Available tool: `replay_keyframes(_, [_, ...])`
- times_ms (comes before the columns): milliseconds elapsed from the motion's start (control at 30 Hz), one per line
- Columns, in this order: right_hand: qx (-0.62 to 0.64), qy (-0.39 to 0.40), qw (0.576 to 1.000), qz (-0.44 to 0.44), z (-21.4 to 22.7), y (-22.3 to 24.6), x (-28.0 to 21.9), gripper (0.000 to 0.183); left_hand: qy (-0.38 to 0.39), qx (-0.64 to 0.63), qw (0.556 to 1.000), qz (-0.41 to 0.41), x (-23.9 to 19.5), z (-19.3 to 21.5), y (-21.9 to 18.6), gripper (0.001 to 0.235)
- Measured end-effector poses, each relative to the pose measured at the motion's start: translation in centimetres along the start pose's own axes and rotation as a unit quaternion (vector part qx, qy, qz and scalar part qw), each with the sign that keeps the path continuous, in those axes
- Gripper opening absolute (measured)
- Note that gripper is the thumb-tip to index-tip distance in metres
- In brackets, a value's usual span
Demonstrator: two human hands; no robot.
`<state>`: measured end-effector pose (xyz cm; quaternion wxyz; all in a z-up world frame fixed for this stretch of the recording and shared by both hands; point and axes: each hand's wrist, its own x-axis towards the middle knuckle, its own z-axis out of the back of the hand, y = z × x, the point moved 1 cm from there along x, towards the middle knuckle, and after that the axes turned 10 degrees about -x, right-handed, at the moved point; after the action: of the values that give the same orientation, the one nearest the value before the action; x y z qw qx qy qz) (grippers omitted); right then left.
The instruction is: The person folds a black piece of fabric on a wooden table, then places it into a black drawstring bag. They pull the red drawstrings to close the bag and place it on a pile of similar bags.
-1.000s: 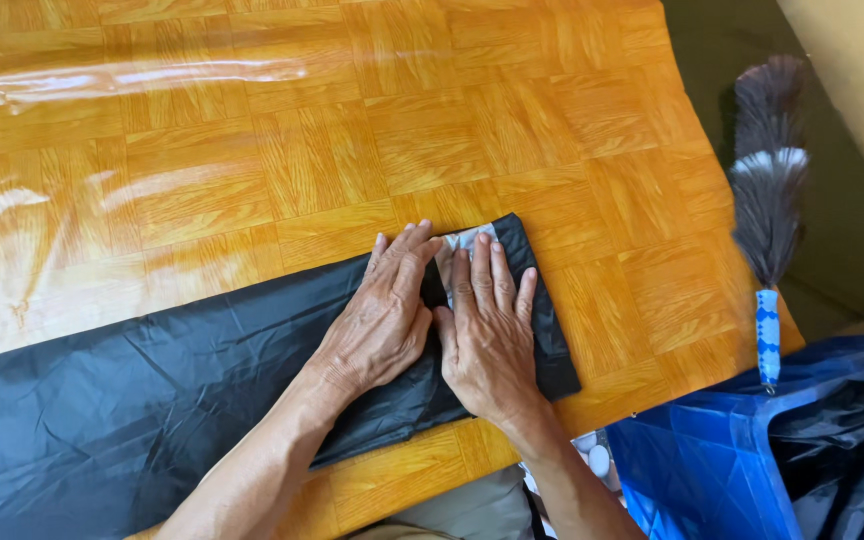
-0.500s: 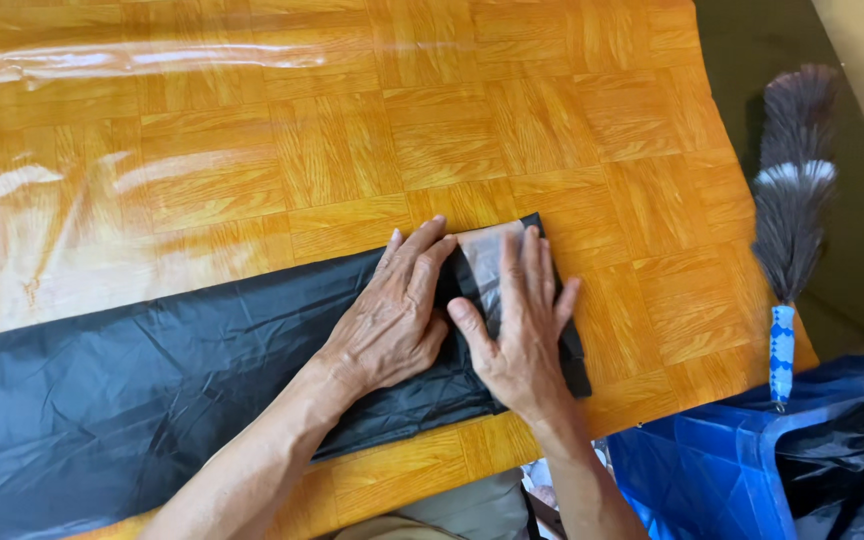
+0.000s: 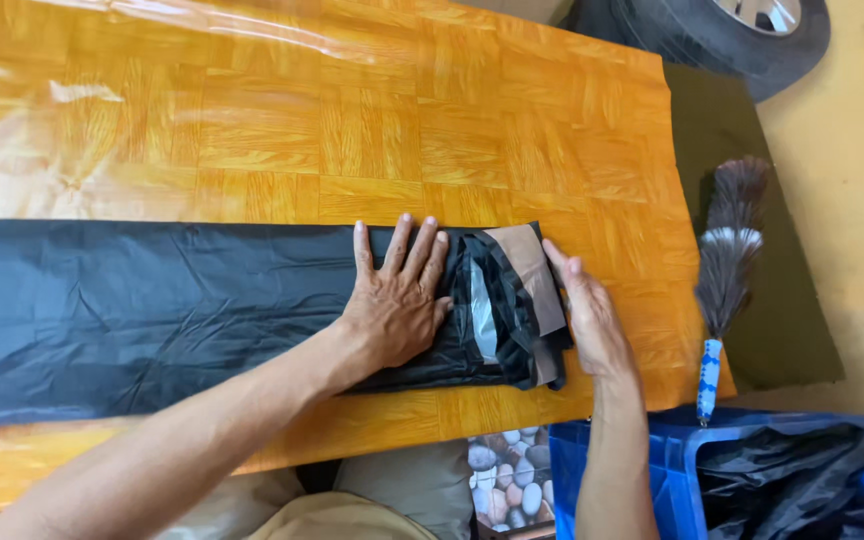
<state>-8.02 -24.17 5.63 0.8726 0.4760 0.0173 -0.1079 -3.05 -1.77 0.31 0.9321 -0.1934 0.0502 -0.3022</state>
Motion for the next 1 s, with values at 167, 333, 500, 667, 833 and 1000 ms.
replay_keyframes(167, [-0.038,-0.033,0.998,0.038,-2.4,-0.2,-0.1,0.059,0.041,0.028,0.998,-0.026,-0.9,2.3,-0.3,0.104])
replay_keyframes(333, [-0.189,-0.039,0.980,0.056,-4.2,-0.5,-0.8,0.056,0.040,0.042,0.998,-0.033,-0.9,1.7,-0.3,0.107])
replay_keyframes(500, [-0.379,-0.048,0.923,0.035,-7.5,-1.7,0.4,0.066,0.008,0.015,0.999,-0.036,-1.1,1.4,-0.1,0.117])
replay_keyframes(667, [-0.449,-0.073,0.891,0.016,-8.9,-0.6,0.4,0.071,0.009,0.026,0.999,-0.037,-1.0,1.5,0.0,0.120])
replay_keyframes(833, [-0.462,-0.086,0.883,0.007,-9.4,-0.3,0.4,0.075,-0.005,-0.079,0.996,-0.030,-1.0,1.6,0.8,0.131])
replay_keyframes(1000, [-0.472,-0.109,0.875,0.007,-9.8,-0.3,0.6,0.075,-0.027,-0.238,0.967,-0.083,-1.4,2.6,1.5,0.081])
